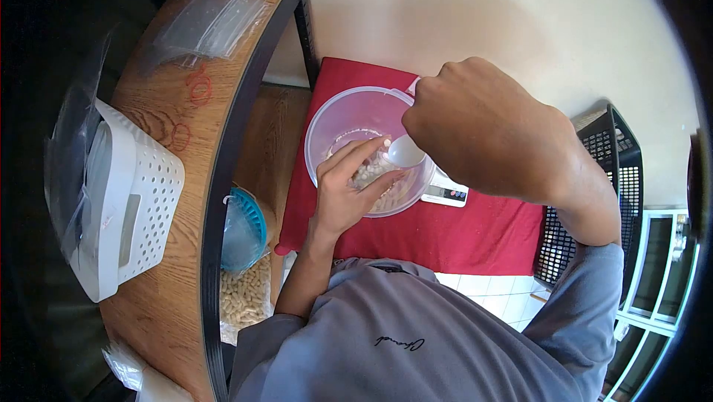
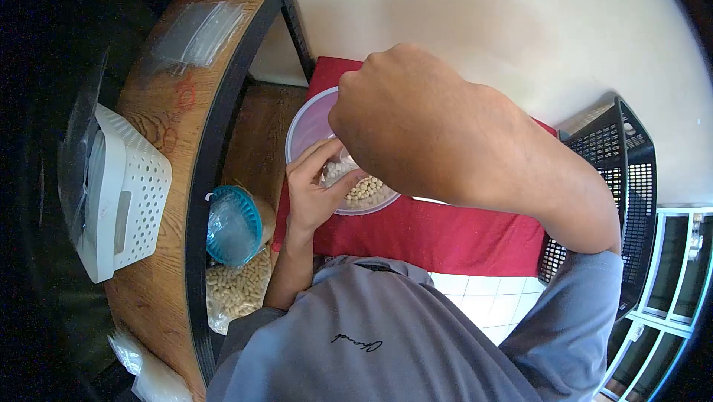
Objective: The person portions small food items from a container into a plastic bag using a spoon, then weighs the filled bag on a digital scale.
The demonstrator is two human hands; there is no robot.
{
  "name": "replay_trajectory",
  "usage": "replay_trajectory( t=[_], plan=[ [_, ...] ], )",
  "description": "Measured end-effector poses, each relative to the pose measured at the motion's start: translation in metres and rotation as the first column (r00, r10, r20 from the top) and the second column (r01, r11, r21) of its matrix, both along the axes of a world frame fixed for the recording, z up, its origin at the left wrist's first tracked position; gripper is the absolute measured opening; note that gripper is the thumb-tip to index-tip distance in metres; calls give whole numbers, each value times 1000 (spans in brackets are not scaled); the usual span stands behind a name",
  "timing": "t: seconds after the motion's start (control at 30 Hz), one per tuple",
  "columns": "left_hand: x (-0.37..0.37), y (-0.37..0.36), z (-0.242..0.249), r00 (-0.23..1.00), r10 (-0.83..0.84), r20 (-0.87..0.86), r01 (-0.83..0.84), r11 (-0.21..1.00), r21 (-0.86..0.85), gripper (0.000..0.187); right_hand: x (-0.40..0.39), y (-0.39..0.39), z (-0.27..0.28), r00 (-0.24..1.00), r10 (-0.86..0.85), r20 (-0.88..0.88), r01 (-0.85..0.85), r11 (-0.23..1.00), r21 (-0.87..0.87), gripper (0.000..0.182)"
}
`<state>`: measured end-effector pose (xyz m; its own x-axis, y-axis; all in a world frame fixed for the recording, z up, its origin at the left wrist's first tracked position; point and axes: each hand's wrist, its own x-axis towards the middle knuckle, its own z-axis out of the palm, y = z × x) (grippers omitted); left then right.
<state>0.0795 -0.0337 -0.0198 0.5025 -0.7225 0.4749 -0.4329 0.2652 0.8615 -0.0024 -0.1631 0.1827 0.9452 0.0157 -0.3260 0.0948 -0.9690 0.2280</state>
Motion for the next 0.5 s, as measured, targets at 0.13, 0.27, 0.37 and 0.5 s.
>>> replay_trajectory(
  t=[0.13, 0.27, 0.37, 0.5],
  plan=[
    [0, -2, -14, 992, -29, -123, 22, 998, -54, 49, -8, -4, 4, 982, 22, 189, -18, 1000, -25, 6],
    [3, -2, -29, 871, -167, -463, 93, 980, -178, 46, -4, -18, 17, 956, -72, 283, 99, 992, -83, 4],
    [12, 0, -24, 853, -289, -434, 203, 951, -234, 49, 10, -30, 5, 962, -231, 145, 244, 967, -74, 5],
    [12, 1, -17, 851, -253, -460, 189, 965, -181, 61, 28, -48, -69, 945, -279, -173, 275, 960, -46, 11]
  ],
)
